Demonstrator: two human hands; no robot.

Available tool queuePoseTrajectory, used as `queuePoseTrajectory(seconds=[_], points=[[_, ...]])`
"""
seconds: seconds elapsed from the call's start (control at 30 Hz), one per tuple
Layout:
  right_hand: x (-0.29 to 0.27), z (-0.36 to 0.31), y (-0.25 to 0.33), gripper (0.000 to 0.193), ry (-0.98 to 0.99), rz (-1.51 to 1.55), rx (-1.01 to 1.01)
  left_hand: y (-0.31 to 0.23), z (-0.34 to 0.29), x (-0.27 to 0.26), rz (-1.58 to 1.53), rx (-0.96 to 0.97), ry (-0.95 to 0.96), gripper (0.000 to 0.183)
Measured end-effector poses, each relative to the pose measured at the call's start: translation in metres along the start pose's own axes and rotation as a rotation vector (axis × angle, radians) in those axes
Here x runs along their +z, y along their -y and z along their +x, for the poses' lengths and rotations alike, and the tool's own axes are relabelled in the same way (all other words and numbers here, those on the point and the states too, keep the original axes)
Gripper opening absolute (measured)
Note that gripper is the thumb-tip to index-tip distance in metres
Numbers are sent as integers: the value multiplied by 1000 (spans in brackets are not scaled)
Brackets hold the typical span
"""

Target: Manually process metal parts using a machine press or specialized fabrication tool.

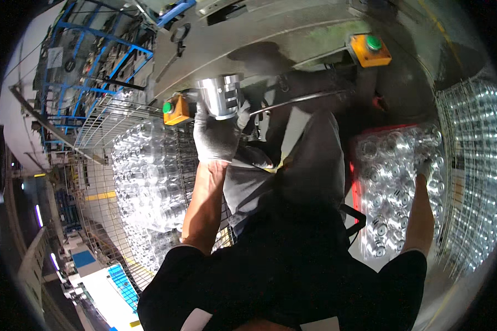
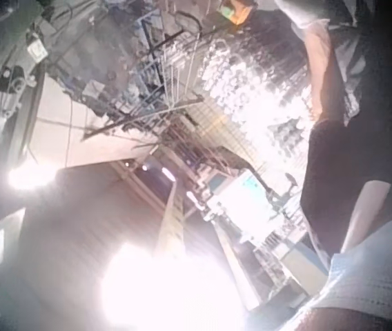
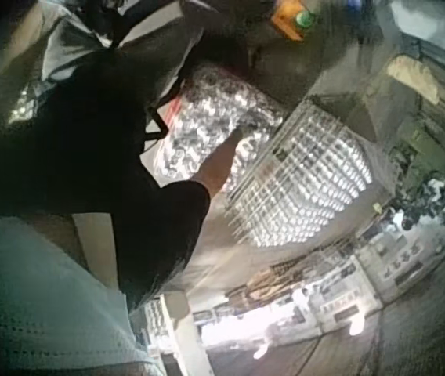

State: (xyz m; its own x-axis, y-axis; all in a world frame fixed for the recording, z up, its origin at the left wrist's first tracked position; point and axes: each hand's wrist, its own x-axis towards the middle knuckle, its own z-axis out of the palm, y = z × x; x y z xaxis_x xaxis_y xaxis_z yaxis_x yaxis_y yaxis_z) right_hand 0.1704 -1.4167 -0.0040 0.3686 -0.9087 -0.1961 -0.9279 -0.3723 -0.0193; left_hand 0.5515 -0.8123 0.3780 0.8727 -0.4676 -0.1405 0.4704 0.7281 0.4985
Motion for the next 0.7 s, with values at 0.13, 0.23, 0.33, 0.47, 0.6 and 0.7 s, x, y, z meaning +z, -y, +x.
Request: queuePoseTrajectory(seconds=[0.13, 0.23, 0.33, 0.47, 0.6, 0.7], points=[[-36, -48, 56, 91, -42, 268, -35, -11, 6, 6, 23, 31, -67, 49], [-51, -53, 72, 83, -4, 114, 80, -15, 17, 5, -33, 19, -63, 50], [4, -44, 59, 79, -107, 227, -89, -15, 32, 5, 12, 40, 1, 48], [37, 15, -40, 79, 6, 495, -71, -18, 45, 31, -98, 25, 120, 47], [30, -9, 51, 73, 49, 69, -155, -39, 73, 32, 99, 91, 102, 45], [-116, -90, 119, 65, -36, 279, -214, -39, 126, 55, 136, 198, 41, 43]])
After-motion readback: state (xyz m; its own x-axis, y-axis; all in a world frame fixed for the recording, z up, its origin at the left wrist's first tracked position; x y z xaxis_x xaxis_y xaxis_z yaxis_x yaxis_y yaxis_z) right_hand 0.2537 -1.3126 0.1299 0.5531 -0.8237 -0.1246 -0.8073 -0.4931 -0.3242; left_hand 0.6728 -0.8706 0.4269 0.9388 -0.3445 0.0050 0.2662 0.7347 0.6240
